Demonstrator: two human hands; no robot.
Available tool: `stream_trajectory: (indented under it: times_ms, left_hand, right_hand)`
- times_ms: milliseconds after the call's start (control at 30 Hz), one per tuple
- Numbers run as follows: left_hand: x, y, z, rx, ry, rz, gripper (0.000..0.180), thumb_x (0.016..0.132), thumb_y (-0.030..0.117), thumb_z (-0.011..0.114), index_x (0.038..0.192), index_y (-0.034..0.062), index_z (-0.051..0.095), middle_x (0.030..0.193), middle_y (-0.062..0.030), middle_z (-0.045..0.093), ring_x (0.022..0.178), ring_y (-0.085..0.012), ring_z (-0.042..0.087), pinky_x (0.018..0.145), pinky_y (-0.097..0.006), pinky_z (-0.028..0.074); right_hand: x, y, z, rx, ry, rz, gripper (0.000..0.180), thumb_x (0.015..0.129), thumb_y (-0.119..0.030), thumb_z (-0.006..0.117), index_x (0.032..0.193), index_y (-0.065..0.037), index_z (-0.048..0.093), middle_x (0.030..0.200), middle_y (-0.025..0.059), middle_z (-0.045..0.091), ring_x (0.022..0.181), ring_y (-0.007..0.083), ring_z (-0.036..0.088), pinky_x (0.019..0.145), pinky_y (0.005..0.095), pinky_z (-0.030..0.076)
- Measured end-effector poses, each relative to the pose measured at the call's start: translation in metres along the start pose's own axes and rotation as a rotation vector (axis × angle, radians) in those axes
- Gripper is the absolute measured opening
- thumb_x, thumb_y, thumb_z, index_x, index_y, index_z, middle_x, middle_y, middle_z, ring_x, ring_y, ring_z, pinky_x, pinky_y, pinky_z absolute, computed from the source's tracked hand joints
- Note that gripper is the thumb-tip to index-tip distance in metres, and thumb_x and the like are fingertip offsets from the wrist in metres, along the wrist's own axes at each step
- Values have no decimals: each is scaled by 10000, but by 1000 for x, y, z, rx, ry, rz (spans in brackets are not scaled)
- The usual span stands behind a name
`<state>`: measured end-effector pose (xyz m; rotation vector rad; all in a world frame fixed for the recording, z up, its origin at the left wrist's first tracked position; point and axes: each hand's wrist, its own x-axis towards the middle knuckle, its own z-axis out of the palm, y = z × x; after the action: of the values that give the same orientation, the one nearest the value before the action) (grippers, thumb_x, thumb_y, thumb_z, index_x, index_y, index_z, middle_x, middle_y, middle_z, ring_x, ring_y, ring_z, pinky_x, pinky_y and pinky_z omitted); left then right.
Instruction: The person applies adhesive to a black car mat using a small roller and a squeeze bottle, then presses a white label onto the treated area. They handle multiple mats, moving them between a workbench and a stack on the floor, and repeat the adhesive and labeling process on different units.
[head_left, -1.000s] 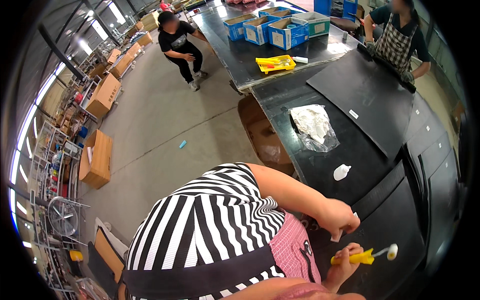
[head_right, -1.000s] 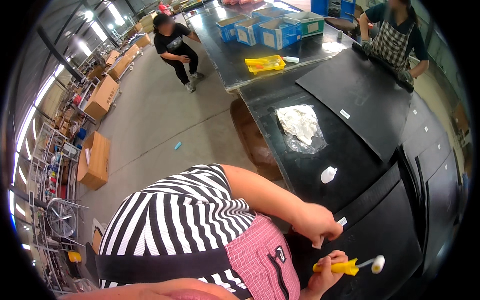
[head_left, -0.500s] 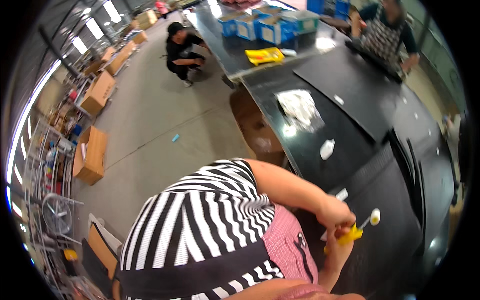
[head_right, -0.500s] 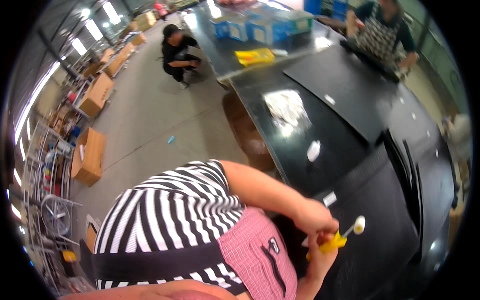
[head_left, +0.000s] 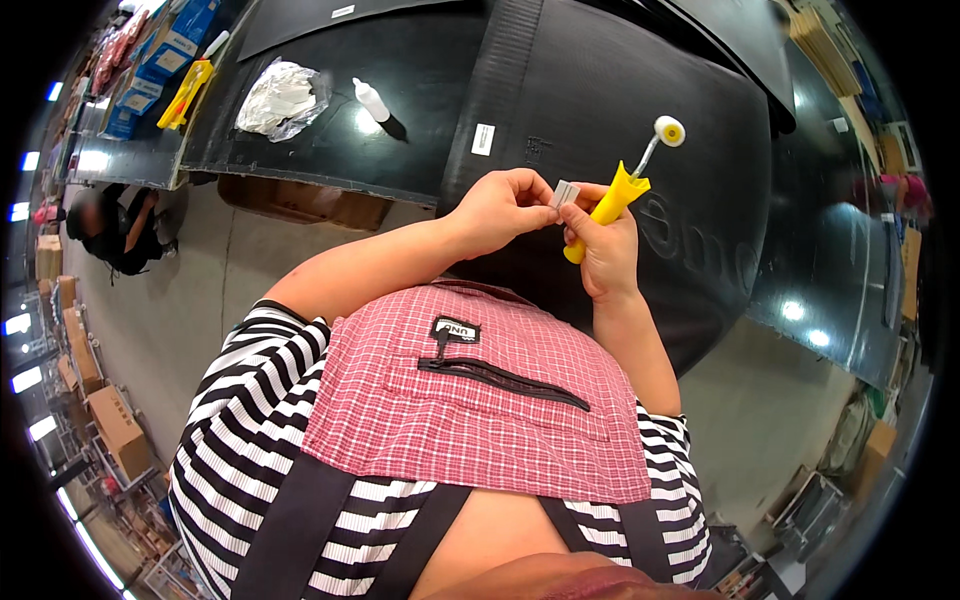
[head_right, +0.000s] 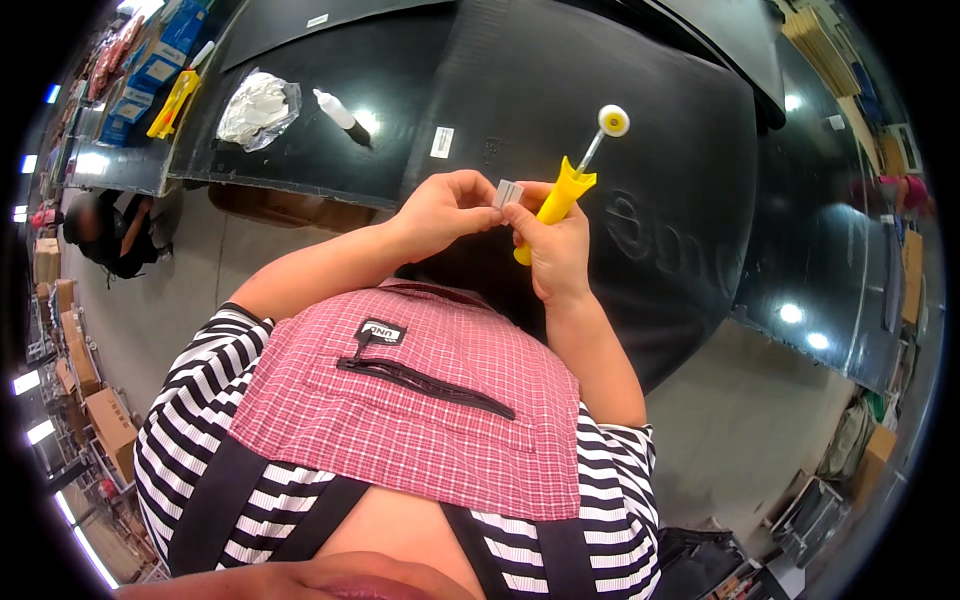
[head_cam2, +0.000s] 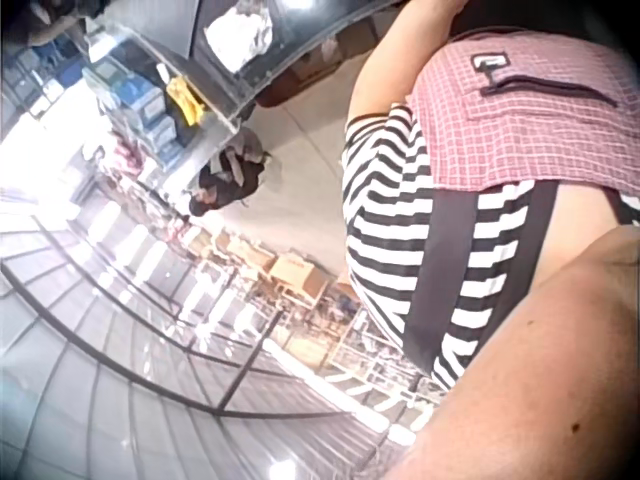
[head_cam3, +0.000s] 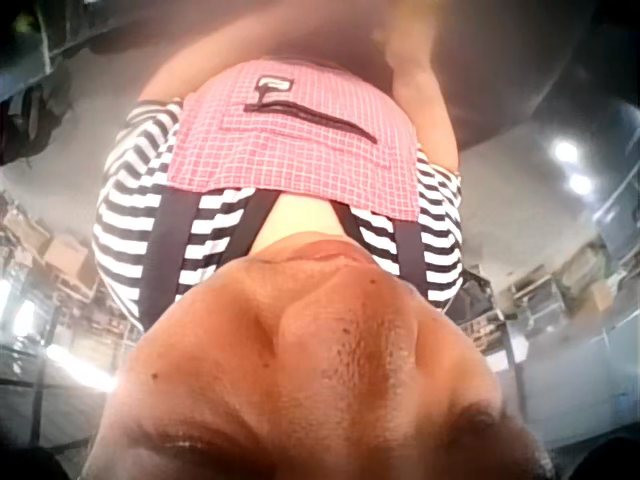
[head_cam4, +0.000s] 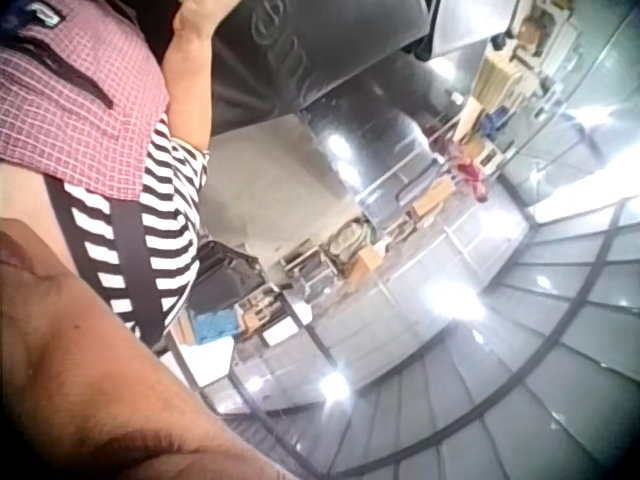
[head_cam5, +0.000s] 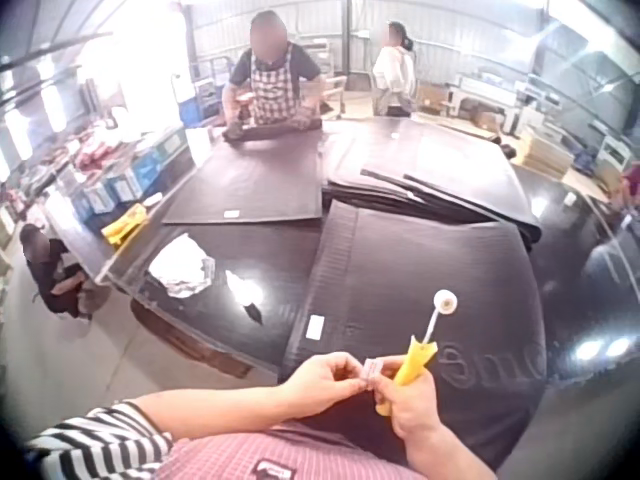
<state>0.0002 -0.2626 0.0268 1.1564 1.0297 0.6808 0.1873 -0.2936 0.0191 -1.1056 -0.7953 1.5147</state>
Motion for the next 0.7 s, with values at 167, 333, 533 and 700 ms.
stream_trajectory:
  times_ms: [167, 333, 533, 700]
  left_hand:
    - [2, -6, 5, 146, -33, -9, 131, 902, 91, 770, 963, 26, 675, 883, -20, 702, 815, -92, 650, 784, -259, 539]
    - [1, -24, 5, 147, 82, -4, 130, 897, 89, 774, 945, 33, 667, 900, -34, 701, 825, -102, 659, 774, -264, 543]
    - [-1, -46, -20, 619, 256, 332, 128, 858, 64, 770, 947, 51, 678, 948, -99, 666, 847, -243, 670, 782, -320, 539]
    - [11, -65, -34, 826, 256, 660, 176, 817, 85, 777, 977, 76, 704, 1077, -92, 656, 1003, -310, 630, 877, -391, 522]
  right_hand:
    - [7, -21, -23, -242, -143, 120, 143, 876, -22, 765, 1003, -10, 701, 828, 29, 668, 671, 92, 588, 625, 233, 475]
    - [42, -22, -20, -507, -213, 132, 76, 851, -53, 751, 876, -28, 683, 747, 26, 662, 643, 103, 603, 614, 255, 476]
    - [98, -2, -11, -871, -237, -8, 158, 818, -125, 754, 894, -1, 694, 754, 99, 692, 698, 206, 671, 700, 326, 521]
    - [125, 8, -1, -1107, -168, -148, 229, 817, -187, 750, 944, 1, 715, 879, 172, 724, 851, 337, 702, 798, 396, 536]
